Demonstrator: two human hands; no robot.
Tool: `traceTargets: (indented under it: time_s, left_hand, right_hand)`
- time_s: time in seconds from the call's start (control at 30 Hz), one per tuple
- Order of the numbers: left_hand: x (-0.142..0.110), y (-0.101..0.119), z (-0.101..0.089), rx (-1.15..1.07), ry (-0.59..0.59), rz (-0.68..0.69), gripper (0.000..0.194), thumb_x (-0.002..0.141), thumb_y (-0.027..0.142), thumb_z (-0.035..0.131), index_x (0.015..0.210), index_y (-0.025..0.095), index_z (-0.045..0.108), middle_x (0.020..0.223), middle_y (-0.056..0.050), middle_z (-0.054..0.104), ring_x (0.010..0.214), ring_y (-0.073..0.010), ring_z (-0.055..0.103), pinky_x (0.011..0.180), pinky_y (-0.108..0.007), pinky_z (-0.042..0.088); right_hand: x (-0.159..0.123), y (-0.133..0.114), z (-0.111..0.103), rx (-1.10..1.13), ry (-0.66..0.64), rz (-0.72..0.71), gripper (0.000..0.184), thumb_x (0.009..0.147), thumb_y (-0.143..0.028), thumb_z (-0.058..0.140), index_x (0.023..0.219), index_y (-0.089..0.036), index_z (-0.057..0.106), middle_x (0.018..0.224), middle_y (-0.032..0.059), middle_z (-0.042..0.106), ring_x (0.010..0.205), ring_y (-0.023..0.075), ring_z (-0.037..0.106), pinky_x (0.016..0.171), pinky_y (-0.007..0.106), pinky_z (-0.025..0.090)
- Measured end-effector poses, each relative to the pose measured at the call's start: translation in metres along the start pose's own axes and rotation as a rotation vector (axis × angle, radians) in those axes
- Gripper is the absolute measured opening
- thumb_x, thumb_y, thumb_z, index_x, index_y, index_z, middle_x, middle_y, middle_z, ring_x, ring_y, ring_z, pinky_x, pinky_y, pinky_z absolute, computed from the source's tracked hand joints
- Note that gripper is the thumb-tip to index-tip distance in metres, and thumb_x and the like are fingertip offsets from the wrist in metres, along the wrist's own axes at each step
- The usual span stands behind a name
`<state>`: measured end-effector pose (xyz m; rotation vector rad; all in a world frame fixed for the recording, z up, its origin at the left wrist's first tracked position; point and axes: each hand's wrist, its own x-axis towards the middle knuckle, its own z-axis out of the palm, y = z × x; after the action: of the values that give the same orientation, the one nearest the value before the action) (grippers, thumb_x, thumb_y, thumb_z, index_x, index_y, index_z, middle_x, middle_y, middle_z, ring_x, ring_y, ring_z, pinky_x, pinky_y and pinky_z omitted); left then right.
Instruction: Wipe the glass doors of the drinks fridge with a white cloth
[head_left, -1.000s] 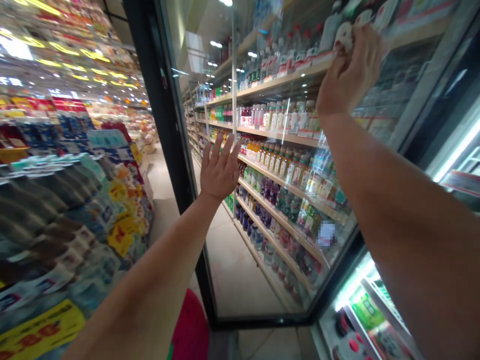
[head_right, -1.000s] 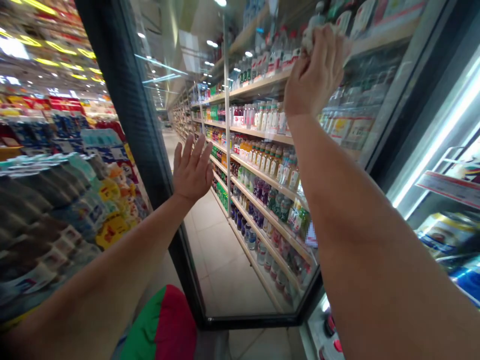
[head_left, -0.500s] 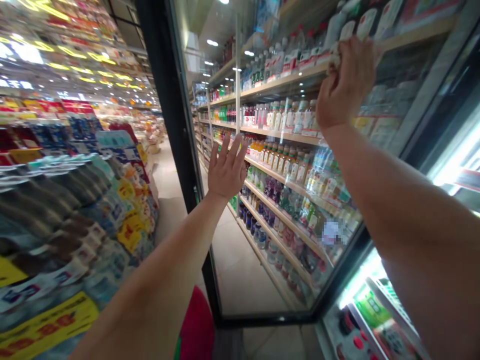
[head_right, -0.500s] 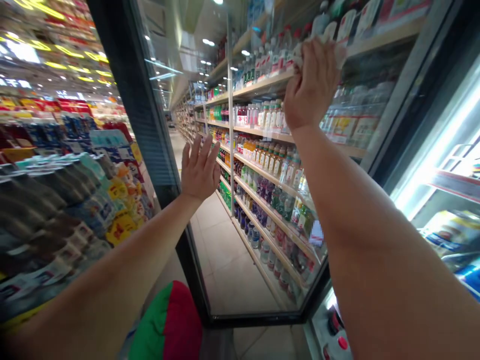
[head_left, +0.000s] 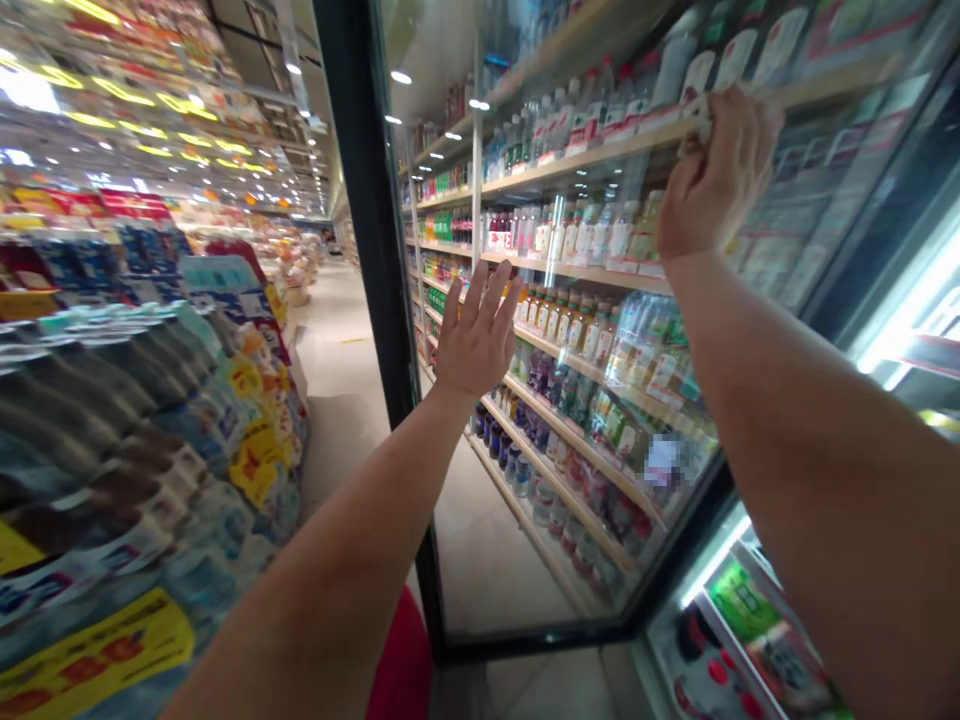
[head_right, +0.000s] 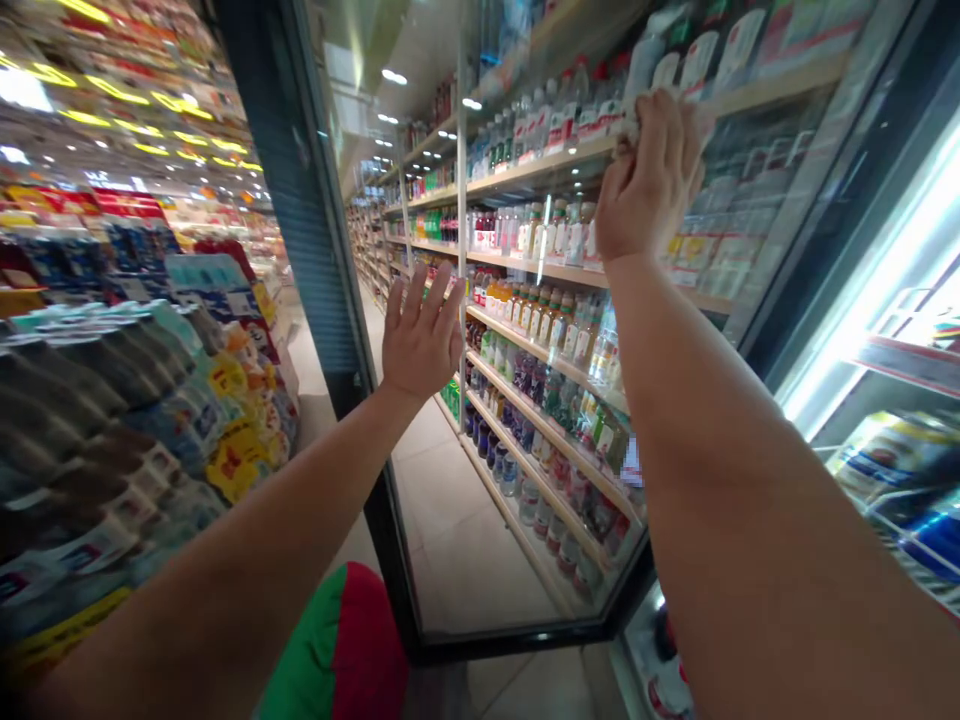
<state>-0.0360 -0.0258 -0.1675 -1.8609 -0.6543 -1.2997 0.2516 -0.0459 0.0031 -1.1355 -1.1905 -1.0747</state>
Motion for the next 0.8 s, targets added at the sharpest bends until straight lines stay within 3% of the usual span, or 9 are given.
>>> traceTargets:
  time_s: [0.2, 0.3, 0.43, 0.53, 0.67, 0.8]
  left_hand:
    - [0.000, 0.001, -0.002, -0.035, -0.019, -0.011, 0.059, 0.102, 0.017, 0.041, 0.160, 0.018, 0.033, 0.166, -0.008, 0.032, 0.158, -0.0248, 0.009, 0.132, -0.054, 0.009]
    - [0.000, 0.000, -0.003, -0.047, -0.035, -0.018, 0.061, 0.101, 0.016, 0.042, 0.161, 0.019, 0.030, 0.167, -0.008, 0.030, 0.159, -0.0243, 0.007, 0.132, -0.054, 0.008]
    - [-0.001, 0.000, -0.003, -0.051, -0.047, -0.018, 0.063, 0.101, 0.016, 0.042, 0.163, 0.020, 0.027, 0.167, -0.008, 0.029, 0.159, -0.0242, 0.005, 0.132, -0.055, 0.007]
    - [-0.001, 0.000, -0.003, -0.055, -0.053, -0.028, 0.064, 0.101, 0.016, 0.042, 0.163, 0.021, 0.026, 0.168, -0.007, 0.028, 0.159, -0.0239, 0.005, 0.132, -0.054, 0.007]
    - [0.000, -0.001, -0.004, -0.094, -0.085, -0.057, 0.062, 0.102, 0.017, 0.040, 0.162, 0.023, 0.029, 0.167, -0.006, 0.027, 0.158, -0.0242, 0.007, 0.133, -0.054, 0.007]
    - [0.000, -0.001, -0.003, -0.128, -0.102, -0.077, 0.063, 0.102, 0.017, 0.039, 0.163, 0.025, 0.028, 0.167, -0.004, 0.027, 0.158, -0.0242, 0.008, 0.132, -0.057, 0.007]
  right_hand:
    - [-0.005, 0.000, 0.000, 0.001, 0.020, -0.051, 0.055, 0.099, -0.032, 0.041, 0.151, -0.015, 0.047, 0.159, 0.0100, 0.043, 0.151, 0.0304, 0.031, 0.127, 0.058, 0.014]
    - [-0.005, 0.004, 0.003, -0.009, 0.045, -0.076, 0.051, 0.098, -0.028, 0.041, 0.148, -0.016, 0.048, 0.155, 0.0105, 0.047, 0.148, 0.0306, 0.034, 0.125, 0.058, 0.018]
    - [-0.004, 0.009, 0.006, -0.044, 0.090, 0.029, 0.036, 0.096, -0.032, 0.048, 0.128, -0.016, 0.055, 0.135, 0.0151, 0.053, 0.132, 0.0353, 0.044, 0.115, 0.065, 0.029]
    - [-0.005, 0.008, 0.006, -0.061, 0.092, 0.088, 0.033, 0.094, -0.032, 0.052, 0.123, -0.016, 0.054, 0.129, 0.0156, 0.050, 0.129, 0.0358, 0.042, 0.113, 0.065, 0.030]
    - [-0.009, 0.005, 0.006, -0.039, 0.076, 0.029, 0.033, 0.092, -0.031, 0.052, 0.121, -0.016, 0.055, 0.125, 0.0160, 0.050, 0.126, 0.0367, 0.044, 0.113, 0.062, 0.030]
    - [-0.008, 0.018, 0.014, 0.047, 0.021, -0.093, 0.044, 0.092, -0.036, 0.047, 0.131, -0.016, 0.051, 0.136, 0.0152, 0.047, 0.139, 0.0376, 0.038, 0.117, 0.066, 0.022]
